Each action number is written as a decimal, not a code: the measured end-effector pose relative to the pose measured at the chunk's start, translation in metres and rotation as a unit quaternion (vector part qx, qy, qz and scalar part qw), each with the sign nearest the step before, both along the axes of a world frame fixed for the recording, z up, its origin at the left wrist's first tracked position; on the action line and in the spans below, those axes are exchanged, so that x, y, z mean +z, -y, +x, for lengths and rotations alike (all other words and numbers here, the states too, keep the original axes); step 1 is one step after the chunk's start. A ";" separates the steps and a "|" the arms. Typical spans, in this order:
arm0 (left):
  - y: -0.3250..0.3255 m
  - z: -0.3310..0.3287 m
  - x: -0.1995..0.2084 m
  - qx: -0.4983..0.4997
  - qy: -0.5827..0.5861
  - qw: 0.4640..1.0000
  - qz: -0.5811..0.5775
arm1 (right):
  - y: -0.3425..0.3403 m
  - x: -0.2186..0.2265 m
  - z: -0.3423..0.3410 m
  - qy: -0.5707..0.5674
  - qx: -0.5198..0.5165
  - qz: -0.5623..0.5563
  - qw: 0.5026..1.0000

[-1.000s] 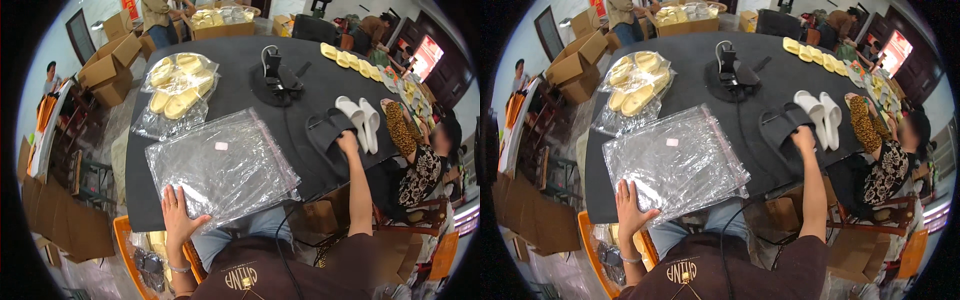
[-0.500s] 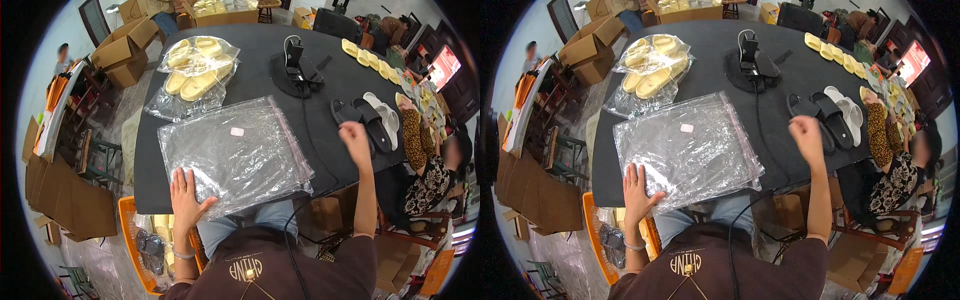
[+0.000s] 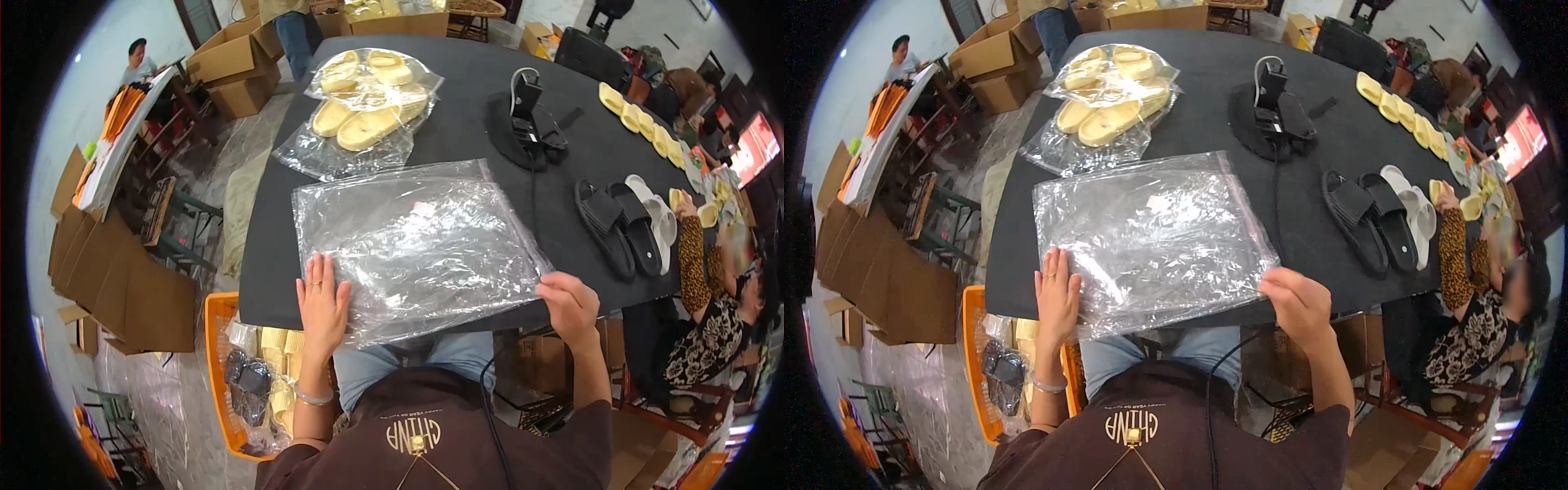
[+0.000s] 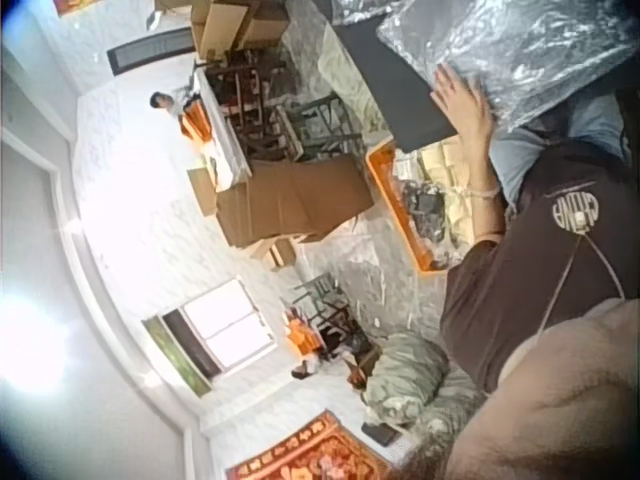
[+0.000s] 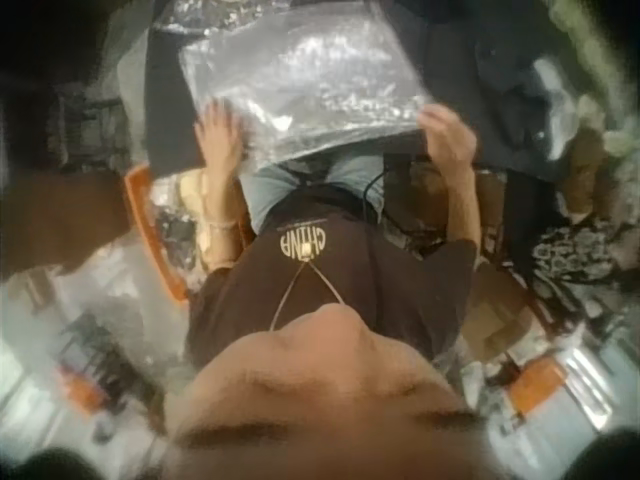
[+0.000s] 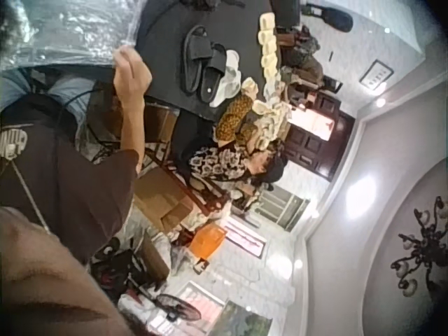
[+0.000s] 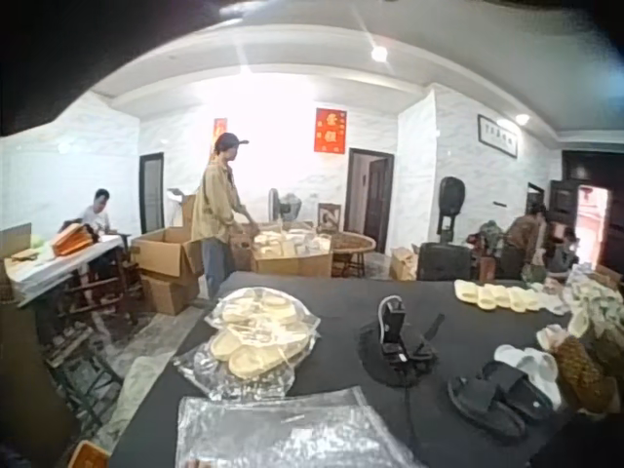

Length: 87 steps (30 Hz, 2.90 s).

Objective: The person unpacks pairs of slippers from a large green sack and places them onto a table. They then place the slippers into clear plastic bags, one pair at a time, and seal them. The person handles white, yellow, and black slippers throughout the process.

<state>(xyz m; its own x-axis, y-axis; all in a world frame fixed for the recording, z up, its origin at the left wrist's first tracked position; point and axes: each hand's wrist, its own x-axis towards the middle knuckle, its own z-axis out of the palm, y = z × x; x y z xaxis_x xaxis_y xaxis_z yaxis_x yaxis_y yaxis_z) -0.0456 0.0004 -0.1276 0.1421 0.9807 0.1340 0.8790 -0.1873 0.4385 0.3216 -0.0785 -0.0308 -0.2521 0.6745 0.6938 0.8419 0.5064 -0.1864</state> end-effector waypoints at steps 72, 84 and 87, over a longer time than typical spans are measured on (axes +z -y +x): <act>0.051 -0.010 0.046 -0.009 0.064 0.984 0.164 | -0.040 -0.011 -0.049 0.037 0.067 -0.183 0.980; -0.018 0.023 -0.007 0.013 -0.093 0.992 0.087 | -0.109 -0.082 -0.143 0.088 0.001 -0.215 0.973; -0.014 0.022 -0.005 0.015 -0.103 0.990 0.090 | -0.127 -0.069 -0.129 0.063 0.057 -0.295 0.952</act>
<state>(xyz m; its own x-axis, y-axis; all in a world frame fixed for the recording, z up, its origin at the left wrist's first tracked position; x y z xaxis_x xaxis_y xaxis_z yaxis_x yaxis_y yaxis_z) -0.0236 0.0146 -0.1323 0.1563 0.9474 0.2793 0.9523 -0.2195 0.2118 0.1927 0.0485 -0.0997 -0.4040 0.9003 0.1620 0.8222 0.4350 -0.3671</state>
